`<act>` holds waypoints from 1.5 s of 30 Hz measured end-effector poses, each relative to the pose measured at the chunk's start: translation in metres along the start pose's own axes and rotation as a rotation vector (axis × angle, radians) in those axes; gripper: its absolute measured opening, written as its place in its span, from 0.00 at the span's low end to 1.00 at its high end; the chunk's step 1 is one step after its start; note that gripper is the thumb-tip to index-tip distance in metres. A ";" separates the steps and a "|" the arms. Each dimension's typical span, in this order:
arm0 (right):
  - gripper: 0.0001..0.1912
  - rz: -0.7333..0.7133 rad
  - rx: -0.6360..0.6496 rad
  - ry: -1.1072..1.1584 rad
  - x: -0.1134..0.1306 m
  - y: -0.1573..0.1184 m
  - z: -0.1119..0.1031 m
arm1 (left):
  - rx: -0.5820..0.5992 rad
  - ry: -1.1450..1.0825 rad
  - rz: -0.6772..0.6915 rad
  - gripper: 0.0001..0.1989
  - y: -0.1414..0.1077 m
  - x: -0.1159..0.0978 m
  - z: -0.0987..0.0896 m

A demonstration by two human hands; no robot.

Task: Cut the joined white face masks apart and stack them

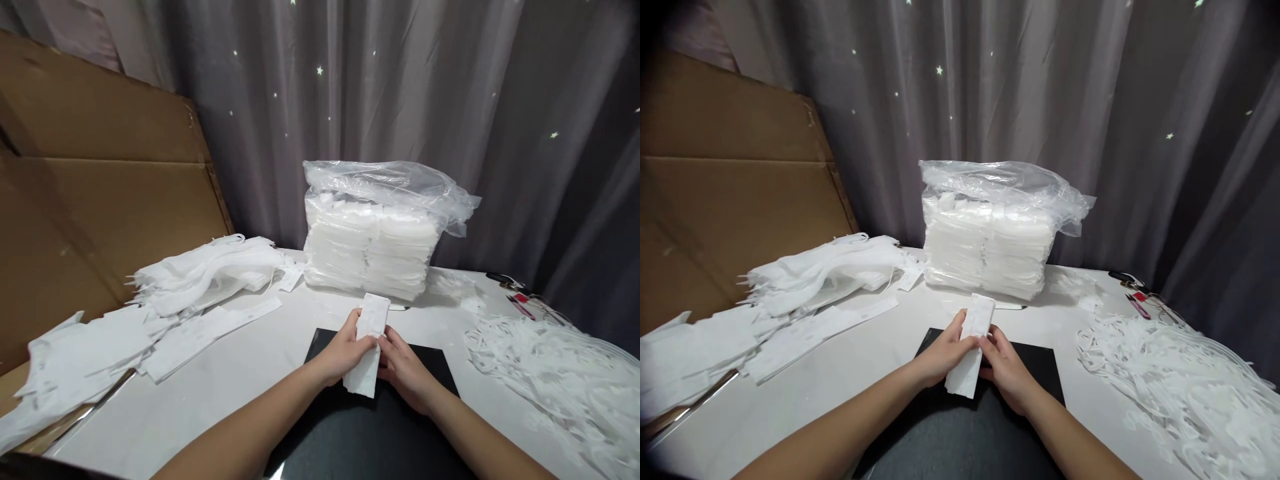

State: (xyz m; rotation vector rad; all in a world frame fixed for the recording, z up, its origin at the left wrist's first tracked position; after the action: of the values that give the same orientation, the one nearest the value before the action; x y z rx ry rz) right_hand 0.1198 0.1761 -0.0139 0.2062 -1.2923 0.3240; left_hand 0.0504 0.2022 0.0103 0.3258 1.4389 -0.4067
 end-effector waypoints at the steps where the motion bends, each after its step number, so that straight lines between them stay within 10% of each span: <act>1: 0.24 0.015 -0.018 -0.004 -0.002 0.001 -0.002 | -0.010 -0.029 -0.008 0.20 0.000 0.003 0.001; 16: 0.28 -0.077 -0.236 -0.150 0.000 0.000 -0.018 | -0.005 -0.165 -0.007 0.23 -0.007 0.008 0.020; 23: 0.27 -0.215 -0.209 -0.221 0.026 -0.005 -0.020 | 0.027 0.246 0.248 0.21 -0.020 -0.023 0.027; 28: 0.29 -0.194 -0.262 -0.032 0.042 -0.007 -0.031 | 0.083 0.740 0.409 0.28 -0.001 -0.086 0.010; 33: 0.31 -0.135 -0.348 -0.038 0.065 -0.013 -0.048 | -0.284 1.223 0.809 0.30 0.060 -0.236 -0.021; 38: 0.25 -0.212 -0.438 -0.124 0.145 -0.021 -0.062 | -0.329 1.509 0.740 0.41 0.137 -0.312 -0.048; 42: 0.22 -0.379 -0.350 -0.170 0.254 0.010 -0.048 | -0.199 1.574 0.733 0.15 0.139 -0.296 -0.052; 45: 0.12 -0.383 -0.299 -0.251 0.316 0.069 -0.033 | -0.152 1.623 0.769 0.13 0.112 -0.263 -0.051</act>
State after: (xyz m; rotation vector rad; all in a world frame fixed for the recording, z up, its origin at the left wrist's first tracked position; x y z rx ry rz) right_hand 0.2009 0.2895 0.2794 0.2398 -1.4961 -0.2286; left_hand 0.0344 0.3440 0.2630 1.1856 2.6537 0.8301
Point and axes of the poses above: each hand's wrist, its own y-axis towards the middle knuckle, its own z-axis out of the palm, x = y × z, the point moved 9 cm from there along y, towards the middle knuckle, and after that the axes turned 10 degrees about -y, right-handed, at the moved point
